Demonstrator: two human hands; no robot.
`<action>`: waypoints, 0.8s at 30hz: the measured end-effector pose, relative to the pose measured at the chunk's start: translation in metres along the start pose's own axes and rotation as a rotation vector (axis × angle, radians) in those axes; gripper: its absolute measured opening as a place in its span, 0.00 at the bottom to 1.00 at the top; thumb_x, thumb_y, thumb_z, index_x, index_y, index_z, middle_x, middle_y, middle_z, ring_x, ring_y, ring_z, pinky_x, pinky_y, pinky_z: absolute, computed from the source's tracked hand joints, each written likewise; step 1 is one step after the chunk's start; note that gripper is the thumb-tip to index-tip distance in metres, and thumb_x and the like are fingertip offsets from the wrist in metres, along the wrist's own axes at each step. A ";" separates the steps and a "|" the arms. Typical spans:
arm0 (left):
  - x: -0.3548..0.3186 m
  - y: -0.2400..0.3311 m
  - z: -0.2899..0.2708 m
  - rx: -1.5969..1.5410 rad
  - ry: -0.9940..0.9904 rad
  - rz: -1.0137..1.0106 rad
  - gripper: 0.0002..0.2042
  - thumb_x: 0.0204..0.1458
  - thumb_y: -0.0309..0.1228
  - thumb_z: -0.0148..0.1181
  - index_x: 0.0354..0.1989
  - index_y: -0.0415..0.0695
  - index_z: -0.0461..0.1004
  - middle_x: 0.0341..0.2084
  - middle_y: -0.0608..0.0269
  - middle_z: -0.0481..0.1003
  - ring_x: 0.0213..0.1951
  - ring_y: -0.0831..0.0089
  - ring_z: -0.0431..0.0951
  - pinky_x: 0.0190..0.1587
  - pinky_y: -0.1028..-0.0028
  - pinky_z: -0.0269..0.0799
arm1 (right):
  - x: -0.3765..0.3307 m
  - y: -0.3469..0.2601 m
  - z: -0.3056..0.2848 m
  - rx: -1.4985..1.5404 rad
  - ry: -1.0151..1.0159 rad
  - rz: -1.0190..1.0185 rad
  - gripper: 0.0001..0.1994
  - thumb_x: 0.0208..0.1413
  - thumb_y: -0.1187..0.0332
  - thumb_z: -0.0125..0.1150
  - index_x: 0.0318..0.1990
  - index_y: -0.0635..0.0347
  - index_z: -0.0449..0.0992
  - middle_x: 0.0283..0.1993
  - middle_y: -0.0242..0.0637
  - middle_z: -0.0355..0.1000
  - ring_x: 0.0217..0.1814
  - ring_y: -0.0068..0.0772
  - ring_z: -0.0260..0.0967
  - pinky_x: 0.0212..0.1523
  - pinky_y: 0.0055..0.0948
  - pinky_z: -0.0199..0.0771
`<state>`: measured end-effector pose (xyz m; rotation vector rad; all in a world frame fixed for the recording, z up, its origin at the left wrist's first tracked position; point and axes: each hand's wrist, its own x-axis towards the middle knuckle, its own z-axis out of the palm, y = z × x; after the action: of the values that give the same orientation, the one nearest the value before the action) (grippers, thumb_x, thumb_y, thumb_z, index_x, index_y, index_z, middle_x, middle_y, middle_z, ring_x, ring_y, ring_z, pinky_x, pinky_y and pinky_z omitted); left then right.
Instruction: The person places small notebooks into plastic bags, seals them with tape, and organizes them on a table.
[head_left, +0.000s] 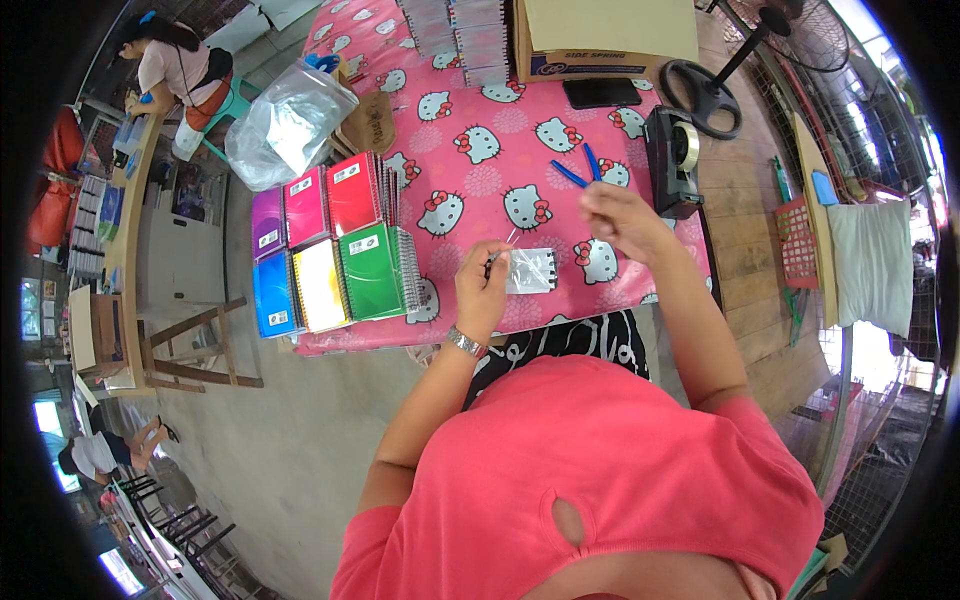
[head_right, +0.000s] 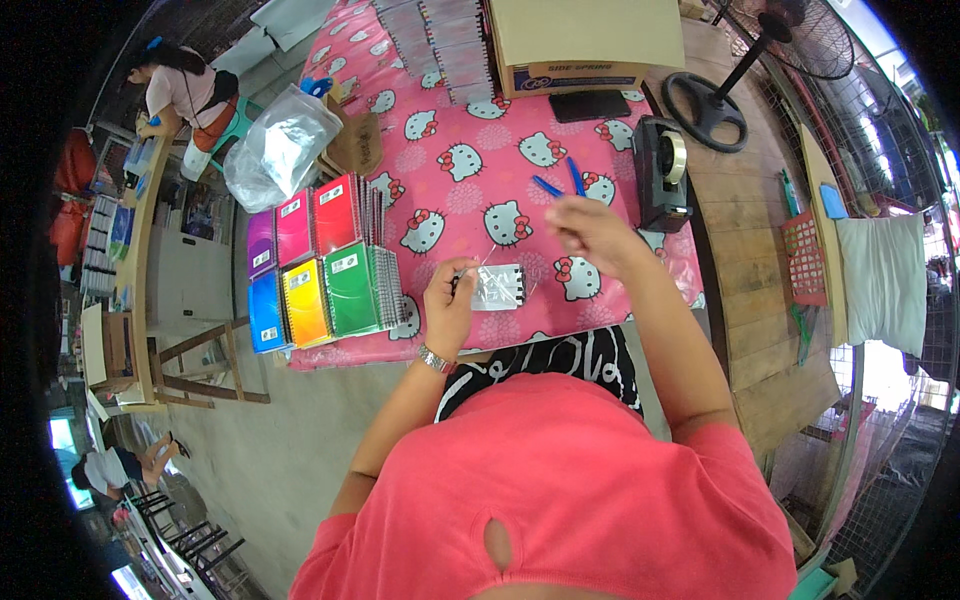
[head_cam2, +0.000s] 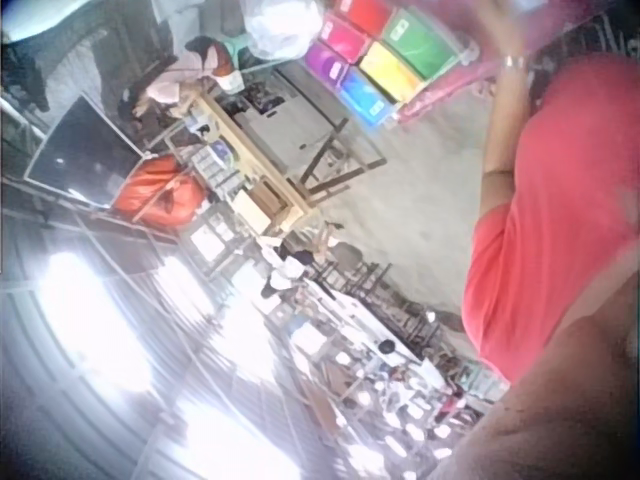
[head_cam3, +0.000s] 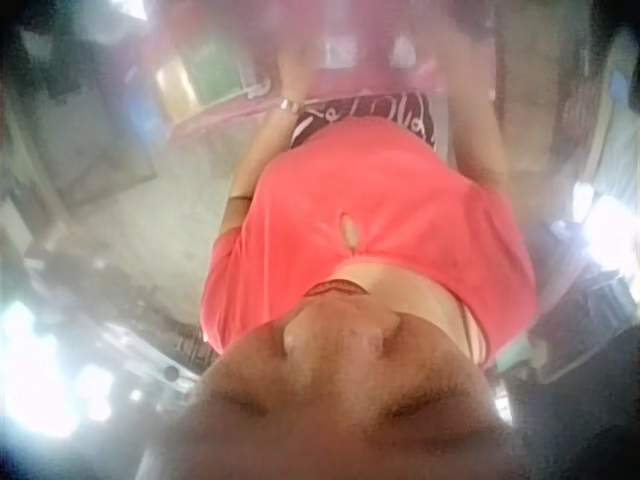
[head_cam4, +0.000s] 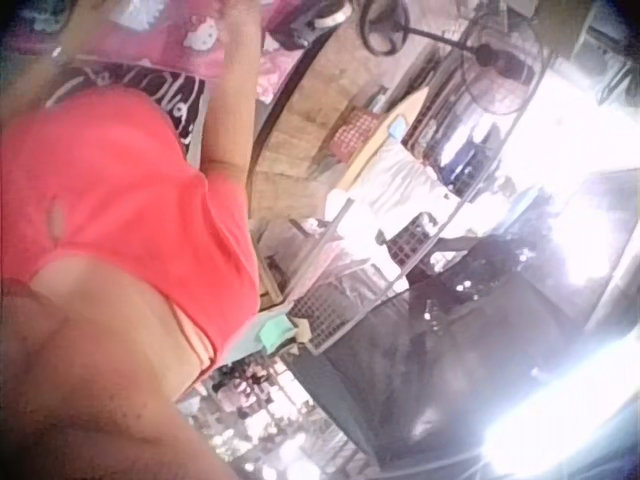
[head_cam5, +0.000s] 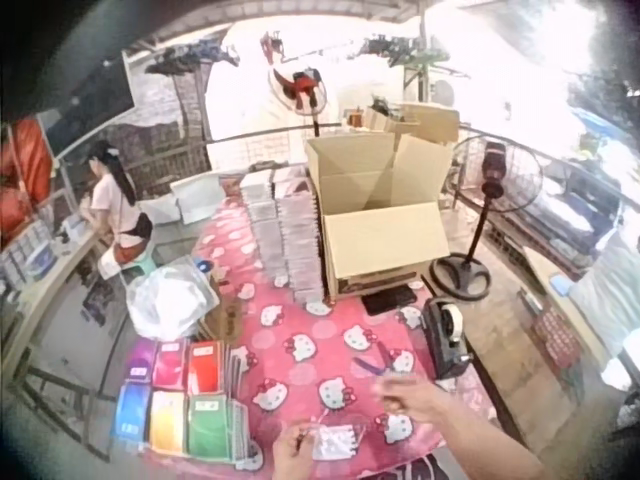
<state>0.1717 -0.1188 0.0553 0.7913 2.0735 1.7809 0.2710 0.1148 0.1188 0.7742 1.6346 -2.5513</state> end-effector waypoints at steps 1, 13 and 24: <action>0.001 -0.002 0.001 -0.004 -0.007 -0.019 0.06 0.55 0.23 0.54 0.39 0.38 0.74 0.33 0.59 0.75 0.35 0.74 0.74 0.41 0.75 0.68 | 0.006 -0.011 0.023 -0.225 -0.097 0.002 0.08 0.57 0.66 0.62 0.31 0.58 0.70 0.26 0.24 0.64 0.21 0.17 0.56 0.20 0.20 0.53; 0.002 -0.006 0.008 -0.155 0.049 -0.029 0.13 0.56 0.22 0.54 0.50 0.38 0.67 0.36 0.61 0.75 0.40 0.77 0.73 0.44 0.77 0.68 | 0.087 -0.017 0.048 -1.415 -0.619 -0.127 0.23 0.41 0.48 0.74 0.23 0.59 0.71 0.19 0.30 0.68 0.22 0.26 0.63 0.22 0.31 0.60; -0.006 -0.004 0.007 -0.360 0.235 -0.072 0.13 0.61 0.30 0.45 0.52 0.41 0.65 0.40 0.61 0.73 0.47 0.74 0.70 0.52 0.73 0.64 | 0.047 0.034 0.039 -0.829 -0.125 -0.179 0.25 0.46 0.51 0.70 0.44 0.61 0.74 0.31 0.35 0.71 0.34 0.29 0.69 0.36 0.31 0.70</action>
<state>0.1794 -0.1167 0.0491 0.4196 1.8002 2.2063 0.2238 0.0779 0.0835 0.3836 2.4851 -1.6507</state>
